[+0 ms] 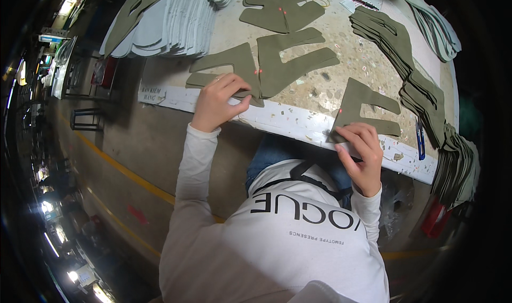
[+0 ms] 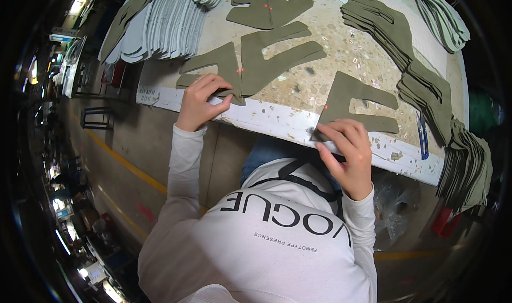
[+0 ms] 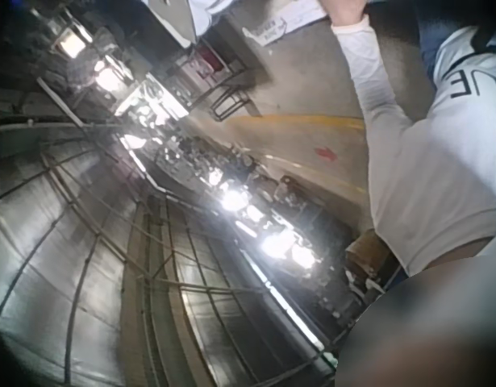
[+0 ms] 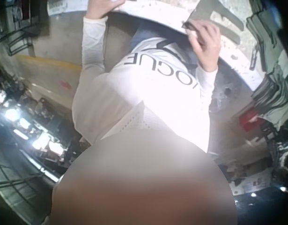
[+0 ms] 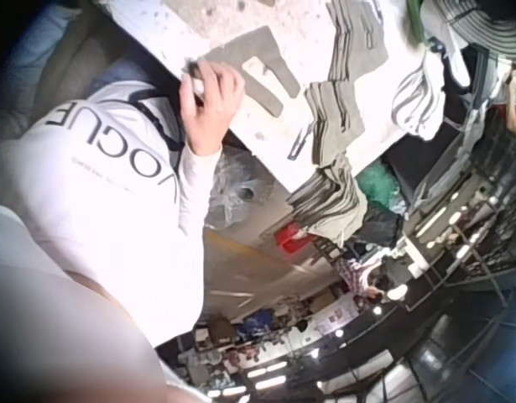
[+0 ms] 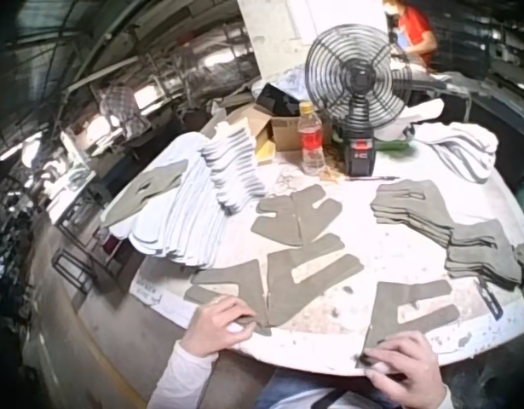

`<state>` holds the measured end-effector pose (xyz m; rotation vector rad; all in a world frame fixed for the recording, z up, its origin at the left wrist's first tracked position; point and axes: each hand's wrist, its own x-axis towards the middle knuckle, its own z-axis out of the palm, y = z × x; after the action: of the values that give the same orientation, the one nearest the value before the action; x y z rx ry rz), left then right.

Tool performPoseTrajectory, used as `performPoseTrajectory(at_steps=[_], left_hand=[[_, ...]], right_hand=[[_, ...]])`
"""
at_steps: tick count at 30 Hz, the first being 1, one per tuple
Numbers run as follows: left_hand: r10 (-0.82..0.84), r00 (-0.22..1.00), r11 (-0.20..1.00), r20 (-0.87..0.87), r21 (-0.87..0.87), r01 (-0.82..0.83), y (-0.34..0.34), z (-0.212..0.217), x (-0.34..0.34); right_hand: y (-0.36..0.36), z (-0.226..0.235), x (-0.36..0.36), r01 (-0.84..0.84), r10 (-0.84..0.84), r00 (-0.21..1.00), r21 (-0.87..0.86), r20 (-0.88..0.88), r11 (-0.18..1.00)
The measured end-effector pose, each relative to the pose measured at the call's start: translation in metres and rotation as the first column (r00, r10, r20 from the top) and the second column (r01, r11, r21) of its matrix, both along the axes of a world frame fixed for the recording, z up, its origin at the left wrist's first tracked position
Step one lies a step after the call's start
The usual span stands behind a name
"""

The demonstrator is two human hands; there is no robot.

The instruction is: The person repeatedly picks up olive-green fabric pieces from a table, inspects them, and places them into a growing stack. The person handles the pieces one at a time, turning them over and aligning them before stacking.

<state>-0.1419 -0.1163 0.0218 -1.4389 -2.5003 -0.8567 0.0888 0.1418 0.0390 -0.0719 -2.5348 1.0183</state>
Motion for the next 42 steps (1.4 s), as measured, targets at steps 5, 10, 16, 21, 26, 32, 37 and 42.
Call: performPoseTrajectory(at_steps=[5, 10, 16, 21, 26, 32, 37, 42], left_hand=[[0.203, 0.956, 0.933, 0.213, 0.253, -0.254, 0.004, 0.004, -0.008], [0.28, 0.944, 0.819, 0.175, 0.469, -0.33, 0.023, 0.026, 0.003], [-0.018, 0.982, 0.96, 0.19, 0.279, -0.036, 0.078, 0.011, 0.091], [-0.182, 0.976, 0.963, 0.123, 0.224, 0.151, 0.086, -0.014, 0.122], [-0.274, 0.957, 0.95, 0.09, 0.18, 0.255, 0.075, -0.026, 0.13], [-0.271, 0.961, 0.949, 0.048, 0.183, 0.258, 0.072, -0.034, 0.134], [-0.294, 0.954, 0.946, 0.059, 0.164, 0.281, 0.075, -0.027, 0.134], [-0.341, 0.917, 0.932, 0.207, 0.203, 0.301, 0.071, 0.0, 0.113]], right_hand=[[-0.001, -0.004, -0.001, -0.013, 0.004, 0.998, 0.164, 0.06, 0.986], [-0.005, -0.017, -0.002, 0.089, -0.089, 0.996, 0.129, -0.003, 0.988], [0.001, -0.025, 0.01, 0.129, -0.111, 0.99, 0.243, -0.086, 0.962], [-0.004, -0.028, 0.03, 0.155, -0.155, 0.988, 0.26, -0.02, 0.953], [-0.012, -0.032, 0.041, 0.121, -0.129, 0.991, 0.188, 0.028, 0.975], [-0.017, -0.032, 0.044, 0.106, -0.11, 0.994, 0.16, 0.017, 0.981], [-0.019, -0.024, 0.049, 0.085, -0.102, 0.993, 0.235, 0.06, 0.968], [0.005, -0.014, 0.054, 0.082, -0.085, 0.996, 0.085, 0.027, 0.993]])
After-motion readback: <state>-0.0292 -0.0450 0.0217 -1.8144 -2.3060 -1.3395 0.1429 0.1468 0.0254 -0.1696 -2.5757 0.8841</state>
